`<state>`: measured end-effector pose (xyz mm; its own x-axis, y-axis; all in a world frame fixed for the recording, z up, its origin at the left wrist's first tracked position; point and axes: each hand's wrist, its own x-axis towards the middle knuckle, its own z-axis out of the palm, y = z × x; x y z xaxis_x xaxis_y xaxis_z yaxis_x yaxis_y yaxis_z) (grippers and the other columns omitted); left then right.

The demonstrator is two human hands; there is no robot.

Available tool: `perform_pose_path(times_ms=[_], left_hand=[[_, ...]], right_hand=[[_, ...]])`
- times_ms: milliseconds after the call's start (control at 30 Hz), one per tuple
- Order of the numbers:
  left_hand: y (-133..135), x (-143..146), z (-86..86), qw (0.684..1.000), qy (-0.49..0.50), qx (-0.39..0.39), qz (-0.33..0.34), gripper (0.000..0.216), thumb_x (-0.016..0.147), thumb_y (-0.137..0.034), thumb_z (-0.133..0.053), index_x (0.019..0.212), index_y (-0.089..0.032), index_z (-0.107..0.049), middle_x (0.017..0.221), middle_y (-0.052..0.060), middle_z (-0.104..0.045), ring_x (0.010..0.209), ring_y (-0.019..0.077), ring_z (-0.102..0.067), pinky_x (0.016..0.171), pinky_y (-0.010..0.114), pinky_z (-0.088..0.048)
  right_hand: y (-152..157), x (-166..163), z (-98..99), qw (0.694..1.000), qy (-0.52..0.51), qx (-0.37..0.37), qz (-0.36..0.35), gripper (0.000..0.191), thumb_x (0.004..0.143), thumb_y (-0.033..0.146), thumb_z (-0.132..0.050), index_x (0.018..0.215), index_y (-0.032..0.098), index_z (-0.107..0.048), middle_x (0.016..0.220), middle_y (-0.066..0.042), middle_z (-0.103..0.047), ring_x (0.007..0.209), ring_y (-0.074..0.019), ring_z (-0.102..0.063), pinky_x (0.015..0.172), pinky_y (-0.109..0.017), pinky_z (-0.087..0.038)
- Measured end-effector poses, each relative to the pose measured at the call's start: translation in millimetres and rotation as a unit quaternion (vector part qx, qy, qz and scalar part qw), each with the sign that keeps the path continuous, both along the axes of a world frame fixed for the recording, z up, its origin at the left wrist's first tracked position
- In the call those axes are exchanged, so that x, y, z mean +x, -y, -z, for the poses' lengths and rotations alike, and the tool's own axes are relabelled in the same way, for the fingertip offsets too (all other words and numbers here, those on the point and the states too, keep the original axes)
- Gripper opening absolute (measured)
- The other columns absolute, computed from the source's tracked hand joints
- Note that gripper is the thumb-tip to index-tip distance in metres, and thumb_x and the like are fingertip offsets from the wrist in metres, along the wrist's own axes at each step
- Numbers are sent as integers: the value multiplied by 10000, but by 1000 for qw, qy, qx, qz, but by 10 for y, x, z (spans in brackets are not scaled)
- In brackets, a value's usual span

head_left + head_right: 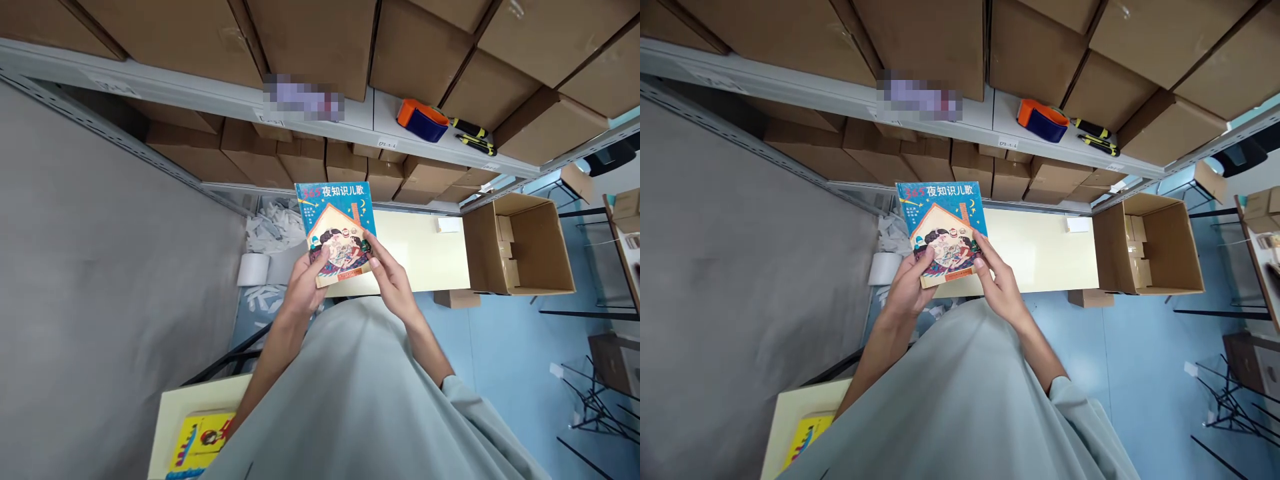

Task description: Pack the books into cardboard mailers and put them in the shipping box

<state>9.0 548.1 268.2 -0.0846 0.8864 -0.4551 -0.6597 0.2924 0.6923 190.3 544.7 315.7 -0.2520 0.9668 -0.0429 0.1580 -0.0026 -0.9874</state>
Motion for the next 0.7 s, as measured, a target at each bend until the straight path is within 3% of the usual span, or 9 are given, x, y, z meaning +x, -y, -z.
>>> perform_pose_path(times_ms=[233, 500, 600, 700], left_hand=[[142, 27, -221, 999, -23, 32, 10, 596, 731, -581, -964, 1107, -149, -798, 1198, 166, -831, 1285, 394, -746, 1120, 495, -627], [138, 129, -376, 998, -52, 37, -1, 603, 663, -598, -989, 1046, -165, -817, 1128, 141, -843, 1273, 407, -747, 1129, 537, -612], [124, 268, -408, 996, -75, 55, 11, 615, 719, -617, -955, 1113, -166, -814, 1176, 145, -835, 1304, 407, -730, 1135, 536, -606], [150, 502, -455, 984, -119, 125, 40, 777, 802, -784, -818, 1274, -167, -797, 1370, 177, -772, 1420, 420, -651, 1201, 531, -556]], right_hand=[[118, 87, -166, 999, 24, 27, -38, 690, 1099, 664, -533, 1713, 366, -436, 1781, 25, -406, 1723, -232, -235, 1428, -464, -251], [80, 253, -187, 997, 19, 53, -58, 703, 1106, 635, -538, 1735, 359, -389, 1799, 8, -374, 1732, -228, -198, 1436, -471, -219], [48, 318, -157, 997, 0, 50, -54, 763, 1083, 646, -582, 1747, 339, -362, 1810, -18, -353, 1728, -225, -219, 1434, -459, -224], [-13, 363, -89, 998, -39, 31, -36, 966, 976, 720, -710, 1760, 316, -315, 1826, -53, -313, 1713, -261, -274, 1419, -461, -268]])
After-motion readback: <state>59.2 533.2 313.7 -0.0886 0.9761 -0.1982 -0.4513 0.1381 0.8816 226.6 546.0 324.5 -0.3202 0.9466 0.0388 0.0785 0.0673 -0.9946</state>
